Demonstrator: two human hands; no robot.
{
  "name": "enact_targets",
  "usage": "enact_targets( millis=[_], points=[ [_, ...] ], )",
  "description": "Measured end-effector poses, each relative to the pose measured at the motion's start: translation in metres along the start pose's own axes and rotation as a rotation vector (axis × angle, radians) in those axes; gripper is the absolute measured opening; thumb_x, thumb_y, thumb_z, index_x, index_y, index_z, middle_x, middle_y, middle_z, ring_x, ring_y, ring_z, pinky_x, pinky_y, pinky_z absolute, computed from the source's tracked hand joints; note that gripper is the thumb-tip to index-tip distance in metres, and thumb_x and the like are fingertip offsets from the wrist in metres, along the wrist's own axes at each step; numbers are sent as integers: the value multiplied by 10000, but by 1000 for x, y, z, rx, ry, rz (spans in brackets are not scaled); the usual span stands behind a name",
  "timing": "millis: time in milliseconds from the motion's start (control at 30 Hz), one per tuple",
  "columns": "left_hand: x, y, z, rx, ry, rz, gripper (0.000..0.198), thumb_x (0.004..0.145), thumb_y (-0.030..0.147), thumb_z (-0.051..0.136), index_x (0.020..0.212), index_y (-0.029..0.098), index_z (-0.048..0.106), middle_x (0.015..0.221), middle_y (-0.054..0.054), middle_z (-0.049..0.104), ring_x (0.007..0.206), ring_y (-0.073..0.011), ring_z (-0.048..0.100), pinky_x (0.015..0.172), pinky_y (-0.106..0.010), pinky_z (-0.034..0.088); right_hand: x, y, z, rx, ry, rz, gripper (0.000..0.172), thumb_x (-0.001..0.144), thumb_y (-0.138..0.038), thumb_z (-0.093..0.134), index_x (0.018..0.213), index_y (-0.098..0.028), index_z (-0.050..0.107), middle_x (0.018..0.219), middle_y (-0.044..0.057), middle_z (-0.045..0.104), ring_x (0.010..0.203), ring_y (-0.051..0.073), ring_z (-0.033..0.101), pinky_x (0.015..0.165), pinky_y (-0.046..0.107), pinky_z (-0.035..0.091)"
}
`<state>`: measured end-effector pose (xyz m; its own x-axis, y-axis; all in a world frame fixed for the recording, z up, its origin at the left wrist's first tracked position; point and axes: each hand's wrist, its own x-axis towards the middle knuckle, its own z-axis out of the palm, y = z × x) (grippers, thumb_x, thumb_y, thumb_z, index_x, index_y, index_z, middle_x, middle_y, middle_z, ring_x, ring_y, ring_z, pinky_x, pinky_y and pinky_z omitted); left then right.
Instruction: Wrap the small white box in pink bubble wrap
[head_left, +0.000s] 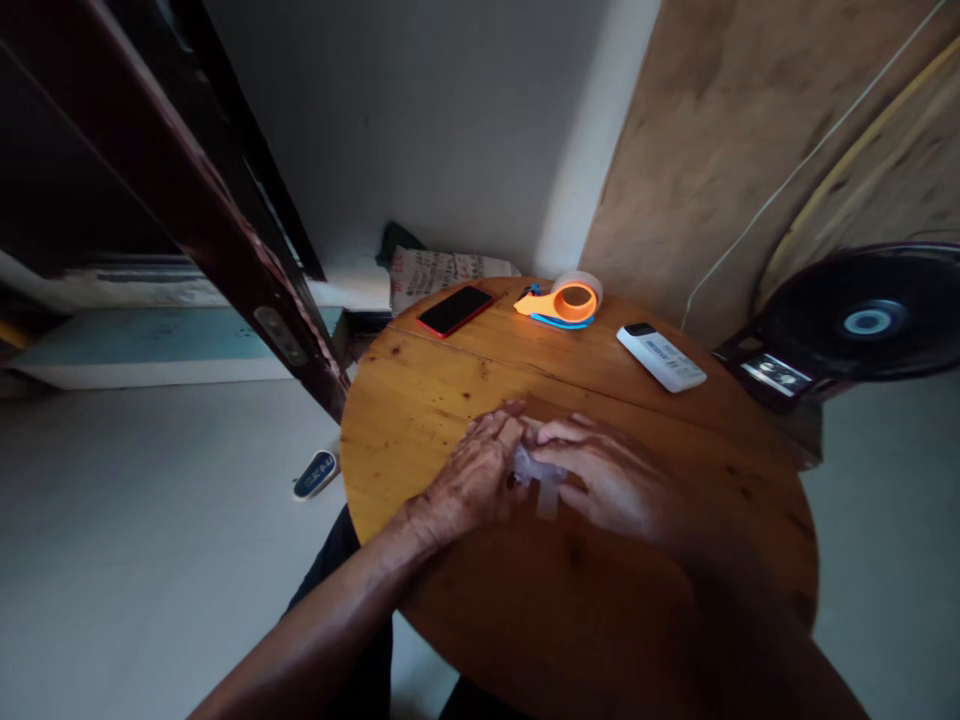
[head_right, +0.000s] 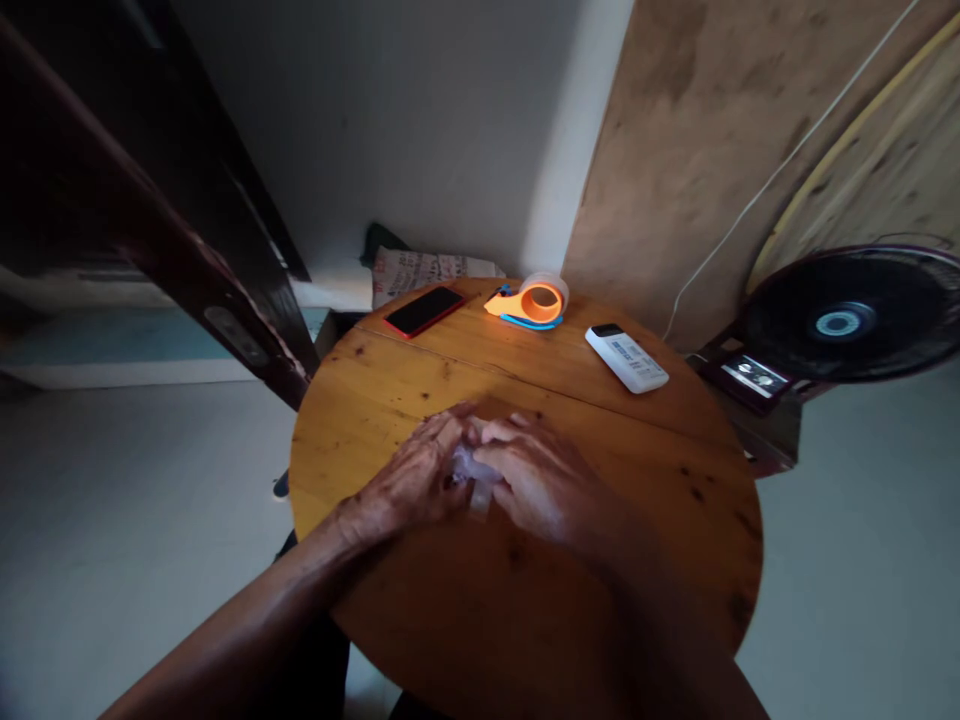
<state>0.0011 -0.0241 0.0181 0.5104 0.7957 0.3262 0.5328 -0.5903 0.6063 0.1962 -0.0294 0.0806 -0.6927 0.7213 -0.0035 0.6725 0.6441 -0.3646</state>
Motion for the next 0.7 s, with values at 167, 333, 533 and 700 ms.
enact_targets(
  millis=[167,333,533,700],
  points=[
    [3,-4,-2,-72,-16,-16,398,685,57,585,1047,205,512,1157,-85,604,1213,-235,519,999,-408,459,0,12,8,-36,13,11,383,800,-139,585,1140,-301,649,1269,31,604,1174,225,547,1133,496,271],
    [7,-4,-1,-168,59,-60,350,622,35,601,934,187,559,979,-52,611,910,-189,583,787,-311,497,5,10,2,-11,0,-5,320,757,-170,615,1053,-285,660,1170,40,631,1103,236,560,1050,464,361],
    [9,-2,1,-487,124,-340,190,702,184,630,887,166,587,729,19,564,621,-95,495,568,-201,397,13,8,2,52,81,74,383,677,-180,678,1045,-260,612,1151,59,613,1062,253,548,907,405,440],
    [8,-1,-5,-366,145,-382,233,793,357,608,905,155,645,659,24,542,569,-87,455,518,-209,333,23,9,9,243,79,171,189,690,-206,653,870,-226,596,853,26,664,744,187,599,653,303,454]
  ],
)
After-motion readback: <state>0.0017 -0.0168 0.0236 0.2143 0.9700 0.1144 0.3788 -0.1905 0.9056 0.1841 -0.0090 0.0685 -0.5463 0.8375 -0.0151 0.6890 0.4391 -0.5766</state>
